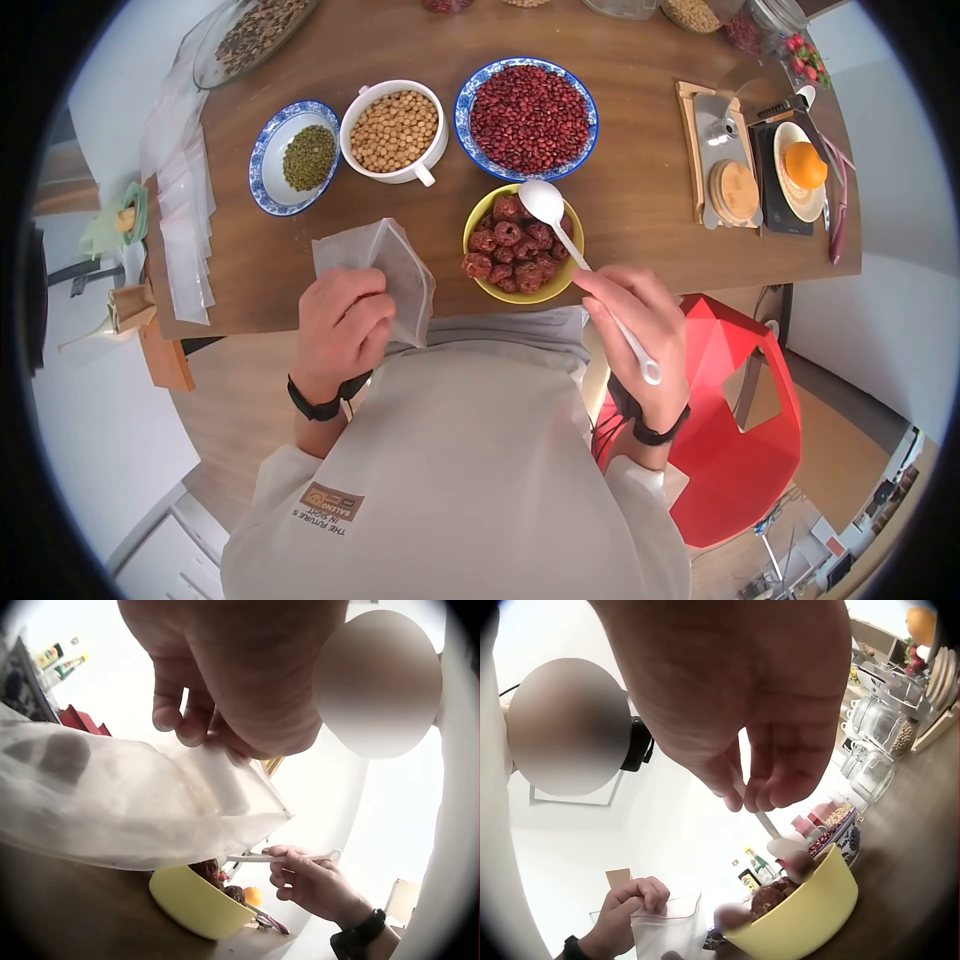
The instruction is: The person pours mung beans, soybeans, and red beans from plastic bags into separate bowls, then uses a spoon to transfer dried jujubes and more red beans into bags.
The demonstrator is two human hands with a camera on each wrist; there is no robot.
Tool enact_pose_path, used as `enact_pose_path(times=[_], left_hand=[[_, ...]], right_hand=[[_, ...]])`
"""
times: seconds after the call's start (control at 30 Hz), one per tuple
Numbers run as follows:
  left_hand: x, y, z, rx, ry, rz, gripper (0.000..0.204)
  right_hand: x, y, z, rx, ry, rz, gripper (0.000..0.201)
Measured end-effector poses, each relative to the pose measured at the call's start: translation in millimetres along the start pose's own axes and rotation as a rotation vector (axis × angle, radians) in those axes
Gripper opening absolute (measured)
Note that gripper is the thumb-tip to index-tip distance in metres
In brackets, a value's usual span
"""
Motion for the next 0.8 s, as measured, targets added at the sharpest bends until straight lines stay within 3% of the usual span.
enact_pose_path(times=[0.17, 0.33, 0.47, 0.8], left_hand=[[-5.6, 3.7, 3.2, 0.026, 0.045, -0.071, 0.018], [-10.8, -1.7, 6.0, 0.045, 0.078, -0.076, 0.021], [-12.0, -3.8, 5.1, 0.032, 0.066, -0.096, 0.020], [-12.9, -1.3, 5.8, 0.046, 0.076, -0.113, 0.020]], right_hand=[[11.4, 16.3, 4.4, 0.003, -0.060, 0.004, 0.018], [13.7, 24.6, 11.1, -0.101, -0.101, 0.141, 0.017], [4.3, 16.6, 15.8, -0.100, -0.112, 0.099, 0.017], [5.0, 24.7, 30.8, -0.291, -0.492, 0.207, 0.026]])
Point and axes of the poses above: each hand's wrist, its own y-axis away from the middle knuckle, its own x-axis out of the back of the hand, z = x × y, the point moved 2 cm from there along -y, towards the middle knuckle, and after that the axes turned 14 degrees about -y, right-handed, at the moved point
